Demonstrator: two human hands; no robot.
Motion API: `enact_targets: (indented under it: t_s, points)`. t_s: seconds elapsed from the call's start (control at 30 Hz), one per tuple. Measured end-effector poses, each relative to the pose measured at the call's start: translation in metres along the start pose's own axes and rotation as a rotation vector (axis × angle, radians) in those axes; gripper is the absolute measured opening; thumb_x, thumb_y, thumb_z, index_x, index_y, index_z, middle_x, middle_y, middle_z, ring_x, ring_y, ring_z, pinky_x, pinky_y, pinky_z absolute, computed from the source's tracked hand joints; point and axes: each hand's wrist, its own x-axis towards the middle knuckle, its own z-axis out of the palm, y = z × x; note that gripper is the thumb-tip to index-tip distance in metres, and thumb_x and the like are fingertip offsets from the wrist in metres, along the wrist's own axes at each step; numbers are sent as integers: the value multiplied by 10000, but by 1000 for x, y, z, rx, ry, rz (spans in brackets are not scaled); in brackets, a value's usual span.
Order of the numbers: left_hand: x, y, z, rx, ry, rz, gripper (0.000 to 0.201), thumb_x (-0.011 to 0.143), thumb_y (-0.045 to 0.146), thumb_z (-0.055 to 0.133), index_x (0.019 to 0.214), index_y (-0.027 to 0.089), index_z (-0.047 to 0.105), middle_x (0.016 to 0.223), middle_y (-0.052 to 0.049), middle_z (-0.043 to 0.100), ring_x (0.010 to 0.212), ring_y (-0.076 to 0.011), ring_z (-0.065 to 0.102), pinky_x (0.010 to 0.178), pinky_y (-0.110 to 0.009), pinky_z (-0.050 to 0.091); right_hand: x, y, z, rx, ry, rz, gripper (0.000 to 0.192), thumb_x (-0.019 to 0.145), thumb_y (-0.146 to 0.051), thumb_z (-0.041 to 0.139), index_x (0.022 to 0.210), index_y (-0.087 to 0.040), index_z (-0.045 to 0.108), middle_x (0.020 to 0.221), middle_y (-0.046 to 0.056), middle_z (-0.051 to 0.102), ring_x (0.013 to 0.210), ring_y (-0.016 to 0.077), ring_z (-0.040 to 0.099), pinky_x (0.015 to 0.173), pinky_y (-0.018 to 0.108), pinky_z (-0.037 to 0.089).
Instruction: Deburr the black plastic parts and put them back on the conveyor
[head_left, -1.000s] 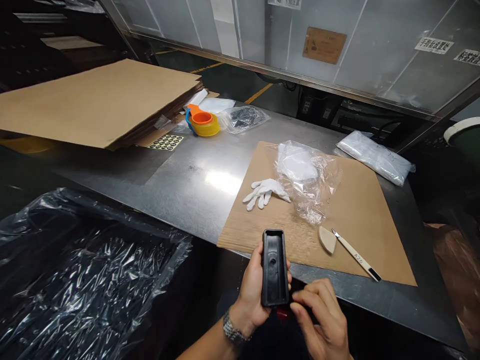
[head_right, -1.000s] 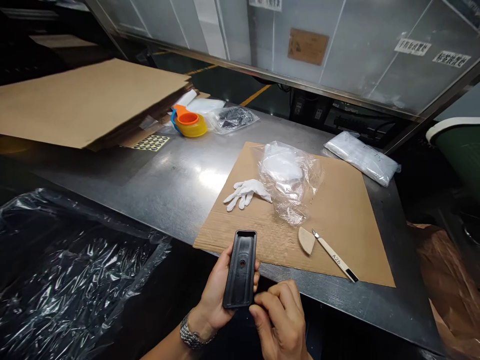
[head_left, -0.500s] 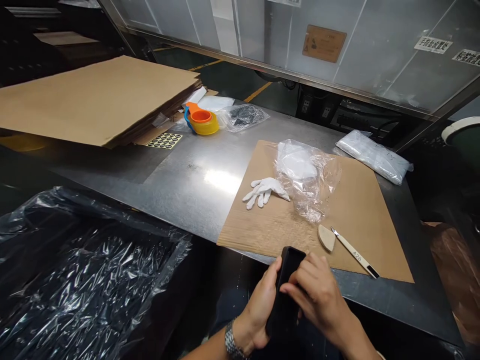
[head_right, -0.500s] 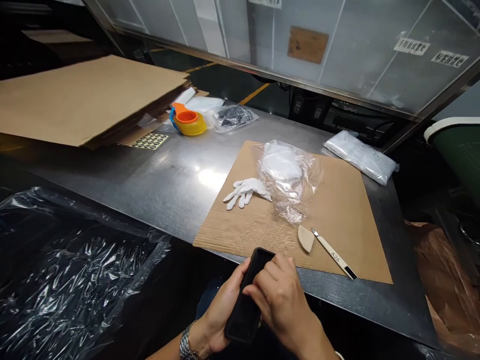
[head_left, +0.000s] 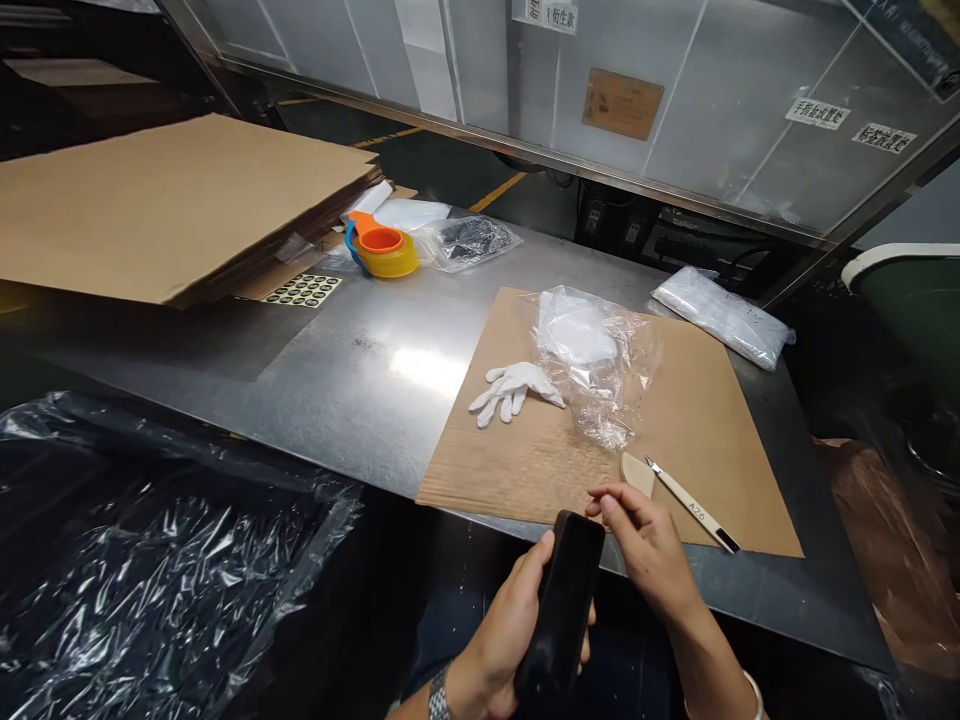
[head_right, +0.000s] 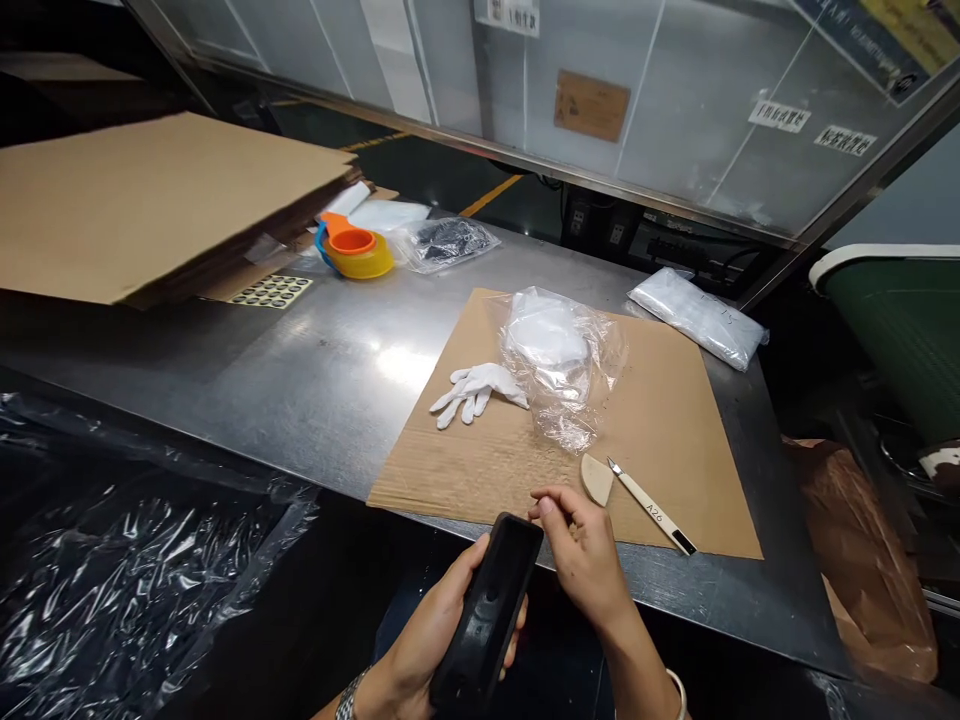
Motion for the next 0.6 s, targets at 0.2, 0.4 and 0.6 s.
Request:
enact_targets:
  t_s: [0.2, 0.4, 0.6]
  points:
    - [3, -6, -2, -40, 202, 337, 393, 763, 489, 561, 945, 148, 631, 712, -42, 674, 505, -137, 593, 479, -231, 469, -28, 4, 22, -40, -22, 113, 294, 860, -388, 472, 1030, -162, 551, 724, 13, 601, 559, 113, 537, 498, 212, 424]
    - [2, -8, -6, 89, 79, 299, 495, 774, 587, 463, 683, 122, 606, 538, -43, 612, 440, -141, 552, 432, -239, 438, -23, 2, 25, -80, 49, 189, 457, 905, -470, 346, 553, -187, 419, 446, -34, 423, 413, 84, 440, 420, 209, 313]
    - [5, 1, -8, -120, 66, 257, 416, 809, 516, 470, 823, 127, 620, 582, -34, 624, 446, -129, 543, 442, -228, 412, -41, 8, 40, -86, -33, 23, 368, 876, -310, 446, 1219, -177, 451, 1046, 91, 586, 893, 184, 572, 759, 289, 467]
